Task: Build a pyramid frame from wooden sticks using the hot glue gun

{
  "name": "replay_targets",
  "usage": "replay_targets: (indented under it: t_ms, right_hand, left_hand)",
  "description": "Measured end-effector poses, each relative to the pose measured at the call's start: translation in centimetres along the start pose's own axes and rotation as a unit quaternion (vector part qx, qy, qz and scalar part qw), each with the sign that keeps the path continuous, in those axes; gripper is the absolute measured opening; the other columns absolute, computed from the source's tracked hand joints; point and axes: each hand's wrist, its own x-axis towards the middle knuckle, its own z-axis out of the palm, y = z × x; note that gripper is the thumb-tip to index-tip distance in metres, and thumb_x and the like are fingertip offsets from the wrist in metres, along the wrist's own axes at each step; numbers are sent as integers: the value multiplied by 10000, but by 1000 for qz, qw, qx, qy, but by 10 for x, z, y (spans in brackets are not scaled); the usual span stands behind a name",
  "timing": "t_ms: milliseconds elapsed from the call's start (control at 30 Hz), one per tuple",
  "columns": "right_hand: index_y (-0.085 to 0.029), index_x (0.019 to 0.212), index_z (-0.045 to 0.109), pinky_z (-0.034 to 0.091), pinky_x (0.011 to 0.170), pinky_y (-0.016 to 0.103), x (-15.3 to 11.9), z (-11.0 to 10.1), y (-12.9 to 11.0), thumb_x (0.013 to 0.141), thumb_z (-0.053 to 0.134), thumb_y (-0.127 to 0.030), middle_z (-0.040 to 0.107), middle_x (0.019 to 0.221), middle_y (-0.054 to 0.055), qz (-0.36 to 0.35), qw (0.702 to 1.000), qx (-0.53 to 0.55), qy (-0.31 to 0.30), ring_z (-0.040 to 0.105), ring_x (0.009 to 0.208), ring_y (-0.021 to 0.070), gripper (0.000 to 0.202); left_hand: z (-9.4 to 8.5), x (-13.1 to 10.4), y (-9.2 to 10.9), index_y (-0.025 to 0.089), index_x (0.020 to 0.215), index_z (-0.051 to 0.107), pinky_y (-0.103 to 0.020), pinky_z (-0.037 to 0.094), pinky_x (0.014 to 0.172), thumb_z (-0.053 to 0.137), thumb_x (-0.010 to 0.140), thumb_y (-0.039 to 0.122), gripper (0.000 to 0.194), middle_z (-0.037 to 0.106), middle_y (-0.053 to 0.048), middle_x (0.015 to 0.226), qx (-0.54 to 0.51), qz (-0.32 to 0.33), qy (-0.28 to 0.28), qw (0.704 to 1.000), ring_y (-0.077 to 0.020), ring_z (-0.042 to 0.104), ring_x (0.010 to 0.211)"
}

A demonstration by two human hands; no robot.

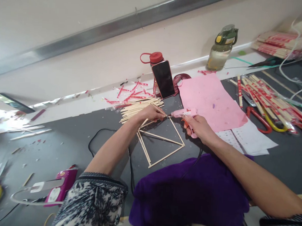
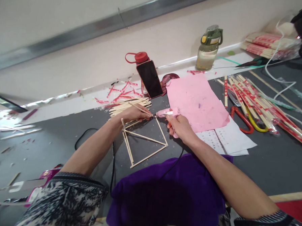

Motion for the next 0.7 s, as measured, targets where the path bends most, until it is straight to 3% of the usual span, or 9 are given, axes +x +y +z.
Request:
replay_targets:
  t_ms: [700]
  right_hand:
    - [-170, 582, 527, 248, 312, 178, -4, 0, -3, 847, 500, -495, 480, 374, -19, -2, 1000, -3, 4, 370, 300, 59, 420]
  left_hand:
    - [0, 2, -5, 120, 817, 751, -173, 374, 433, 709, 682, 285, 217, 685, -39, 676, 5, 0, -4, 1000, -80, 524, 492]
